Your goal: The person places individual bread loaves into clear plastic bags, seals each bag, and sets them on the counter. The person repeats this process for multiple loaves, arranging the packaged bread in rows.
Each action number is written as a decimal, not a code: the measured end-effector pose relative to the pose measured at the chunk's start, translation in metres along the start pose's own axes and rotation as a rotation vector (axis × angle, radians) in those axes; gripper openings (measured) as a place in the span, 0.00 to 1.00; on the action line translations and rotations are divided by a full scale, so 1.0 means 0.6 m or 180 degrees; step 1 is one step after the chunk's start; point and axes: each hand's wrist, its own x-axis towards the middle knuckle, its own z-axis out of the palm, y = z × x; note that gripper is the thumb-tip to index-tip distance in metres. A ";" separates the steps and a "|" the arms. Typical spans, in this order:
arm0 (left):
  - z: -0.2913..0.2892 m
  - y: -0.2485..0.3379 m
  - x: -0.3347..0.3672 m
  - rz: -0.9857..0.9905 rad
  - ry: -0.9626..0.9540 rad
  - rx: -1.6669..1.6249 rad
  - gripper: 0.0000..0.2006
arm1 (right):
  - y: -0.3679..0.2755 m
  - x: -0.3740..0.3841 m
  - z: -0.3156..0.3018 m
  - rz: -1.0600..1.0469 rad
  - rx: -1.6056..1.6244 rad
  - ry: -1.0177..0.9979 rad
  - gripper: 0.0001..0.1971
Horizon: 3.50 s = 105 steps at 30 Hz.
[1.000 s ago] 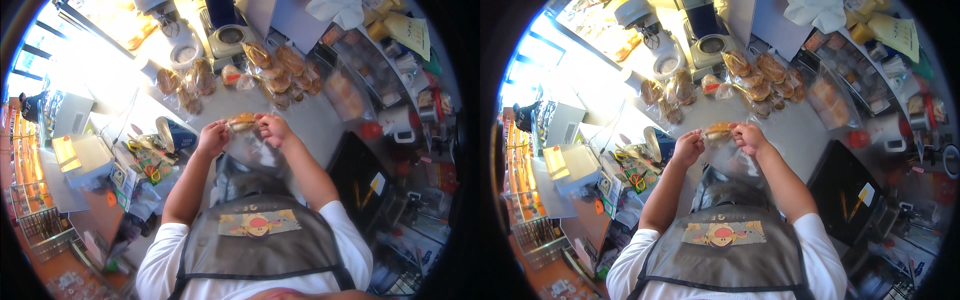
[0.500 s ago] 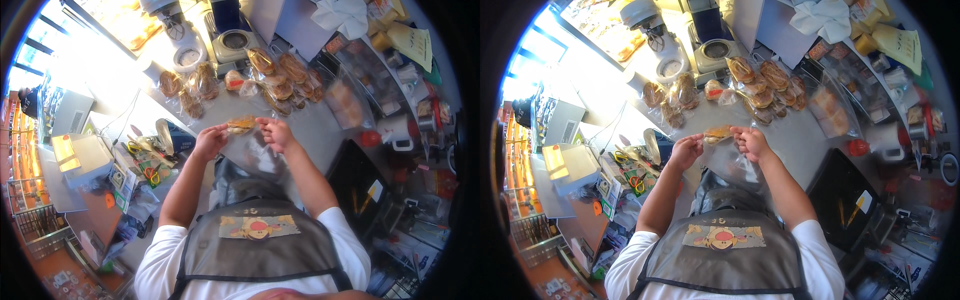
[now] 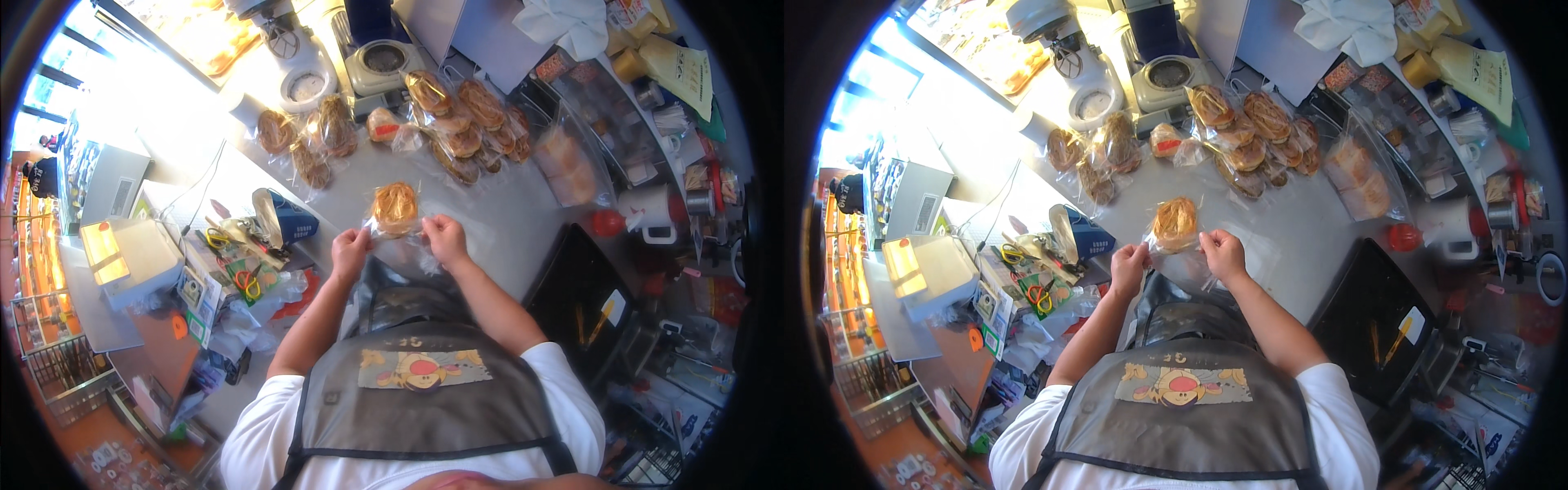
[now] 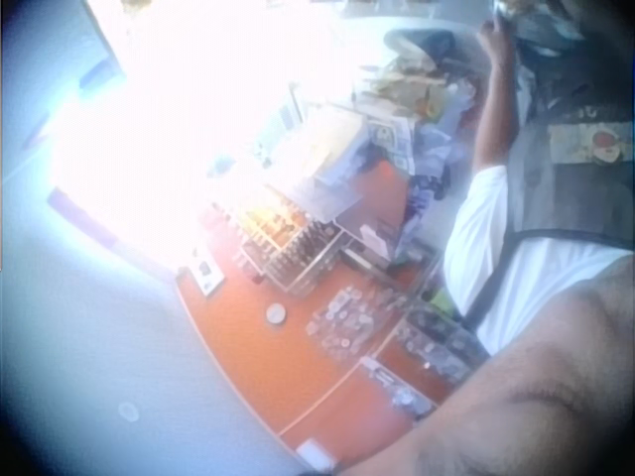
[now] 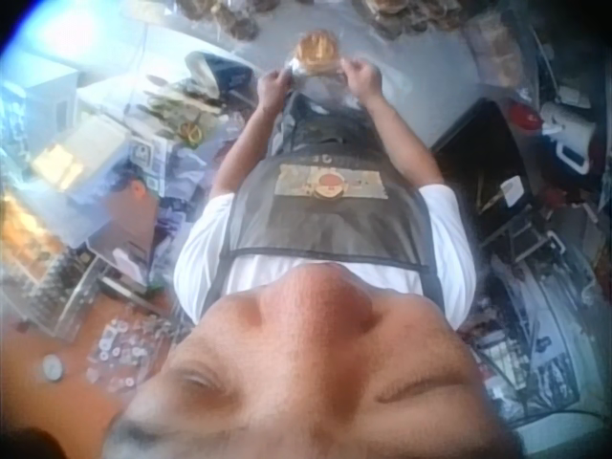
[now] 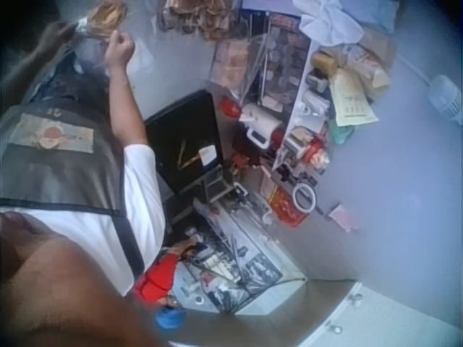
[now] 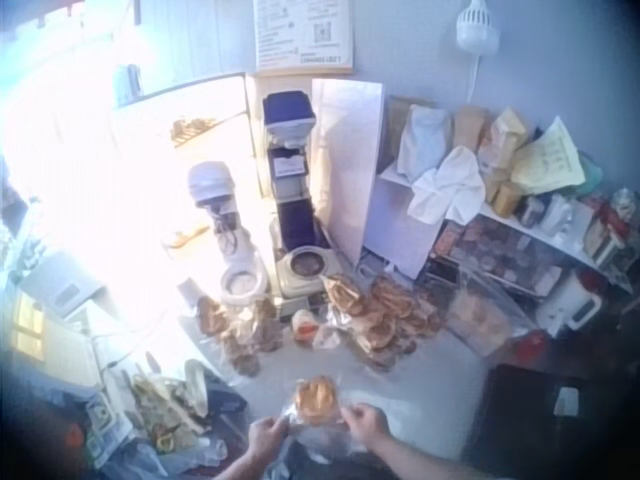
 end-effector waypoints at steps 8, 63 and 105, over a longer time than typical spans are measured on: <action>0.003 -0.019 -0.005 -0.0790 -0.0010 -0.0971 0.09 | -0.009 0.007 -0.025 0.0257 -0.0498 -0.0965 0.14; 0.071 -0.036 0.038 -0.1289 -0.0673 -0.1017 0.21 | -0.022 -0.044 -0.016 -0.0694 -0.1512 -0.0781 0.12; 0.085 -0.022 0.150 -0.0033 0.0014 0.1128 0.14 | 0.058 -0.005 0.027 -0.1755 -0.2448 -0.0982 0.05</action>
